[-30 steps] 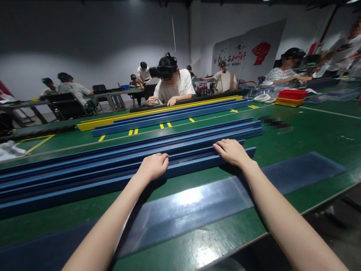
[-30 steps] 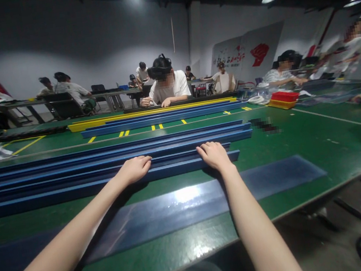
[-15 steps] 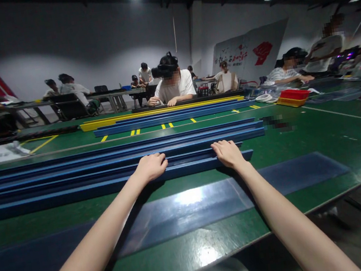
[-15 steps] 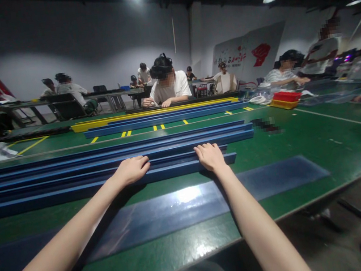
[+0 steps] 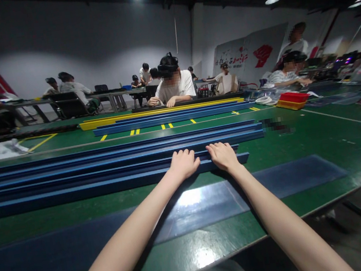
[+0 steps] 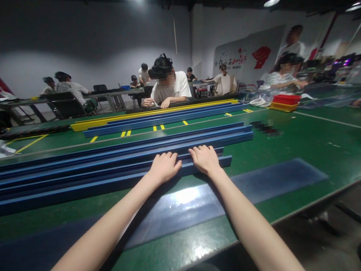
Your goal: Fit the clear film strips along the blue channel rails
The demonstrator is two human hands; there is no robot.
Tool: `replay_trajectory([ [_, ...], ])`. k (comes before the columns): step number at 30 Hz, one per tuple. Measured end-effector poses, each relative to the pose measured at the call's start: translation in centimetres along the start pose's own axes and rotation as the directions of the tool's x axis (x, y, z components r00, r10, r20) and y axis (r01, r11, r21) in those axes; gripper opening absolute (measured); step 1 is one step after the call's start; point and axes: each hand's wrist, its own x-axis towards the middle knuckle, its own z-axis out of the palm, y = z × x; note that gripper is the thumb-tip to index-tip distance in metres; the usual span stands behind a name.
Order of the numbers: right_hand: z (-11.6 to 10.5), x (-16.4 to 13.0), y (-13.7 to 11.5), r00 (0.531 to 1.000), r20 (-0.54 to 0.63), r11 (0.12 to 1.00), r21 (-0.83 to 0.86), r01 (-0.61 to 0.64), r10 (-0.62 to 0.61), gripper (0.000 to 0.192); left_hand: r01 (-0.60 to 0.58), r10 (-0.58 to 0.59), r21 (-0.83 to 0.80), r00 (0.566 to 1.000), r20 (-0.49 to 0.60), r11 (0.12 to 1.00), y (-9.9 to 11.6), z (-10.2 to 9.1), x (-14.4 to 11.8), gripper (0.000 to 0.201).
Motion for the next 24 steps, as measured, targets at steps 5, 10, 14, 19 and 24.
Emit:
replay_trajectory([
  [5,0.0,0.0,0.0,1.0,-0.016,1.0,-0.004,0.006,-0.006,0.044,0.025,-0.025,-0.008,0.999,-0.039,1.0,0.0,1.1,0.1,0.045],
  [10,0.1,0.1,0.2,0.999,-0.008,0.999,-0.015,0.032,-0.032,0.045,0.006,-0.007,-0.023,1.0,-0.031,1.0,-0.1,0.8,0.0,0.047],
  [14,0.0,0.2,0.3,0.999,0.007,0.998,-0.029,0.05,-0.05,0.046,0.043,-0.044,-0.018,0.999,-0.025,0.999,-0.9,0.4,-0.7,0.048],
  [19,0.1,0.4,0.5,0.999,0.026,0.999,-0.016,0.041,-0.041,0.045,0.127,-0.127,0.043,0.992,0.011,0.991,-3.7,-0.2,-2.4,0.055],
  [24,0.3,0.3,0.6,0.993,0.053,0.995,0.012,0.104,-0.104,0.044,0.172,-0.173,0.101,0.985,-0.001,0.98,-6.5,-0.7,-4.4,0.056],
])
